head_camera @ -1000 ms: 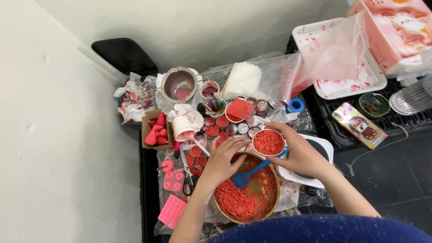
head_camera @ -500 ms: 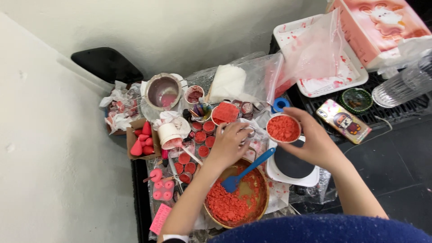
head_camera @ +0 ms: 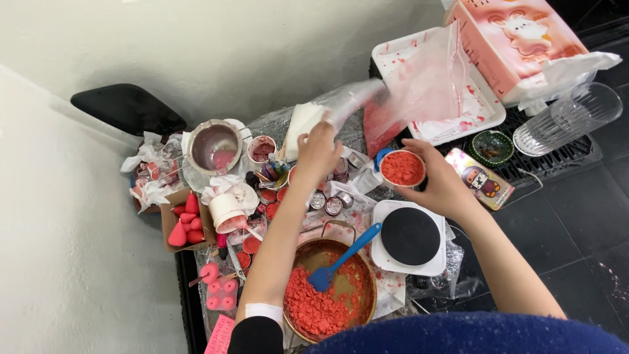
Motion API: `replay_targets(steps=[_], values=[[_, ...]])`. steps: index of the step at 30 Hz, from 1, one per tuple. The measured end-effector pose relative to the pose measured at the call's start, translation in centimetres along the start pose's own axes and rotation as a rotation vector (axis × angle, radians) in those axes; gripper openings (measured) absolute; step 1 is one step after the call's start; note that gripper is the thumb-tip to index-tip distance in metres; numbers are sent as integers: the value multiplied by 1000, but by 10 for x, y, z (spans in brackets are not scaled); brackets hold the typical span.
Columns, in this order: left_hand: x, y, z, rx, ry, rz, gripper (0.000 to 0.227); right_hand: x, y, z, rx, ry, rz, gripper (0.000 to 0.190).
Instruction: Scooping red wax crumbs from a bowl into a small plastic cup using a spatula and a spoon.
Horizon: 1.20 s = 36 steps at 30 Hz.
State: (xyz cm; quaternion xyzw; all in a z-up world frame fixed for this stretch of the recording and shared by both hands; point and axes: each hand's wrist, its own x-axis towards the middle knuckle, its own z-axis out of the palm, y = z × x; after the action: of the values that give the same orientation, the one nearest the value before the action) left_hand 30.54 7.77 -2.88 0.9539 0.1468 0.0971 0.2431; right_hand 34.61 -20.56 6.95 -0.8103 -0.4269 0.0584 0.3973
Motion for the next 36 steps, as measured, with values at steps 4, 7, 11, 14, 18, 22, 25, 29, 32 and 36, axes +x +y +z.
replay_targets(steps=[4,7,11,14,18,22,25,29,32,36], values=[[13,-47,-19,-89,163,-52,50,27,15,16,-1,-12,-49,86],[4,-29,-82,-173,317,-49,71,46,29,32,-85,-5,-84,88],[-10,-51,-112,-418,421,-121,76,75,28,52,-66,-23,-147,85],[-19,-88,-86,-306,577,113,87,95,33,71,-70,-43,-154,83],[-33,-105,-68,-196,640,43,94,118,44,99,-117,-55,-140,84],[-46,-72,-101,-616,530,-254,90,130,58,118,-100,-59,-84,84],[-49,-89,-92,-512,530,-188,75,135,68,128,-123,20,-182,82],[-55,-89,-86,-281,542,-74,62,132,67,134,-114,-67,-41,90],[-60,-81,-81,-253,563,-77,68,130,61,134,-186,-113,58,92],[-66,-71,-83,-259,492,-134,71,131,78,143,-215,-65,61,90]])
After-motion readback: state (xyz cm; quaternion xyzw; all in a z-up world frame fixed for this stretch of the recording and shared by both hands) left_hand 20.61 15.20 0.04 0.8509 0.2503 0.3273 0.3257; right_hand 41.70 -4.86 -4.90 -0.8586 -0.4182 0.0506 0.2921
